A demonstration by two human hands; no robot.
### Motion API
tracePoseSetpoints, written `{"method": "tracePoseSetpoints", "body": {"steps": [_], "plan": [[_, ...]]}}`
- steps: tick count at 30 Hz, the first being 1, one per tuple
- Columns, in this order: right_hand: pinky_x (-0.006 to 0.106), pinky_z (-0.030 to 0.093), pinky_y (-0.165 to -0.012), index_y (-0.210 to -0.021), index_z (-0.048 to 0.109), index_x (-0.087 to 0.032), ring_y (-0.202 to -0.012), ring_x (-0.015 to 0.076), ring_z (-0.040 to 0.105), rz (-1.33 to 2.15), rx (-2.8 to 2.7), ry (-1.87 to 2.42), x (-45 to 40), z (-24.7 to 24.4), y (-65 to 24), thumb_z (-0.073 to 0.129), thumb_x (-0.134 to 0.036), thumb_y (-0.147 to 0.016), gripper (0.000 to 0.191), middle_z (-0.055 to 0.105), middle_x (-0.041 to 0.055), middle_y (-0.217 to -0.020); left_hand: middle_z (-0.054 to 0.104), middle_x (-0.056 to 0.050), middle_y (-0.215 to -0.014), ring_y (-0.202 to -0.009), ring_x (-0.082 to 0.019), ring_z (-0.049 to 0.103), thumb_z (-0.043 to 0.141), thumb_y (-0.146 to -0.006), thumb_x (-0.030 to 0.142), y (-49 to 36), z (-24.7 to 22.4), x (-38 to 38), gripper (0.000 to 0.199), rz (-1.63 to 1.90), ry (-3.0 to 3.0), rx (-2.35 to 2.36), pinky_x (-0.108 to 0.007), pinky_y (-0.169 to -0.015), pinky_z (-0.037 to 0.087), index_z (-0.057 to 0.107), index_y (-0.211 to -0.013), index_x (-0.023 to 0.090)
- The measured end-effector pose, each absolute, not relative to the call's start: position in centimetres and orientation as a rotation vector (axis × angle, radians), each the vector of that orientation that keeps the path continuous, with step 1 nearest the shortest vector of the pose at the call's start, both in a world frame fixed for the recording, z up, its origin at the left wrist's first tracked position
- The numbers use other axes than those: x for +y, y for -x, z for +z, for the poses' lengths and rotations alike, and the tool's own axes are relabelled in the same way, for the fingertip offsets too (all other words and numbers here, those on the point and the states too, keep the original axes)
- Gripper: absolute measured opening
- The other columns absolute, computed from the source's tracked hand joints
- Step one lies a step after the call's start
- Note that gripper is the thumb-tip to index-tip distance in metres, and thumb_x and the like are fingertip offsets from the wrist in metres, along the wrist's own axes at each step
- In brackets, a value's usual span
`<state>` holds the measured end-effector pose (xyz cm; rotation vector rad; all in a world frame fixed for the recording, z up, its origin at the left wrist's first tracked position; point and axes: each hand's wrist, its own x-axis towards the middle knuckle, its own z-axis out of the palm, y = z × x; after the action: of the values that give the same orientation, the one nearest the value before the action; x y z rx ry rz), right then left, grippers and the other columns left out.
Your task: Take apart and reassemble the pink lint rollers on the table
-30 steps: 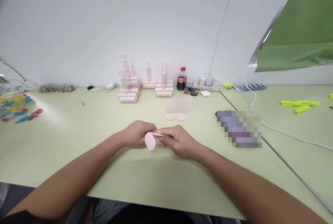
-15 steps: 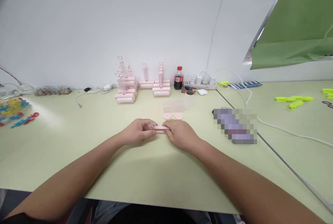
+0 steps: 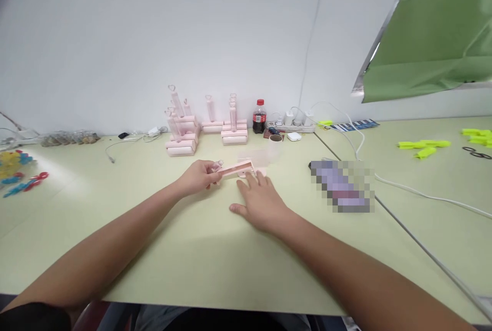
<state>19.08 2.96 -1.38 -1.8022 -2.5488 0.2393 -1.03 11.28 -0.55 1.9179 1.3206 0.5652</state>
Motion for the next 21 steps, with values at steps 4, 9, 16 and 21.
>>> {"method": "tracePoseSetpoints", "body": {"steps": [4, 9, 16, 21], "plan": [[0.063, 0.009, -0.114, -0.157, 0.012, -0.023, -0.146, 0.0462, -0.004, 0.426, -2.504, 1.931, 4.7, -2.8, -20.1, 0.026, -0.074, -0.088, 0.088, 0.002, 0.0122, -0.164, 0.066, 0.000, -0.065, -0.051, -0.011, 0.057, 0.056, -0.075, 0.030, -1.0, -0.4, 12.9, 0.013, 0.541, -2.071, 1.326, -0.021, -0.048, 0.038, 0.057, -0.068, 0.018], [0.064, 0.001, -0.114, -0.157, 0.006, -0.026, -0.144, 0.0466, -0.012, 0.513, -2.547, 1.865, 4.7, -3.1, -19.8, 0.016, -0.078, -0.085, 0.090, -0.007, 0.0052, -0.163, 0.065, -0.001, -0.064, -0.055, -0.013, 0.057, 0.057, -0.076, 0.033, -3.0, -0.3, 13.9, 0.018, 0.565, -2.143, 1.390, -0.023, -0.052, 0.037, 0.055, -0.065, 0.018], [0.069, 0.000, -0.111, -0.157, 0.010, -0.025, -0.141, 0.0485, -0.019, 0.601, -2.640, 1.806, 3.7, -2.5, -19.6, 0.031, -0.079, -0.083, 0.094, -0.014, 0.0055, -0.162, 0.063, -0.001, -0.065, -0.061, -0.016, 0.055, 0.056, -0.074, 0.028, -3.8, -1.0, 13.5, 0.012, 0.509, -2.264, 1.426, -0.026, -0.054, 0.034, 0.061, -0.069, 0.019], [0.073, -0.004, -0.108, -0.157, 0.006, -0.027, -0.138, 0.0497, -0.024, 0.624, -2.660, 1.811, 2.6, -2.8, -19.0, 0.041, -0.082, -0.076, 0.104, -0.018, 0.0086, -0.160, 0.066, -0.004, -0.070, -0.064, -0.018, 0.057, 0.057, -0.075, 0.028, -4.1, -1.1, 13.8, 0.013, 0.416, -2.360, 1.431, -0.027, -0.056, 0.036, 0.063, -0.071, 0.018]]}}
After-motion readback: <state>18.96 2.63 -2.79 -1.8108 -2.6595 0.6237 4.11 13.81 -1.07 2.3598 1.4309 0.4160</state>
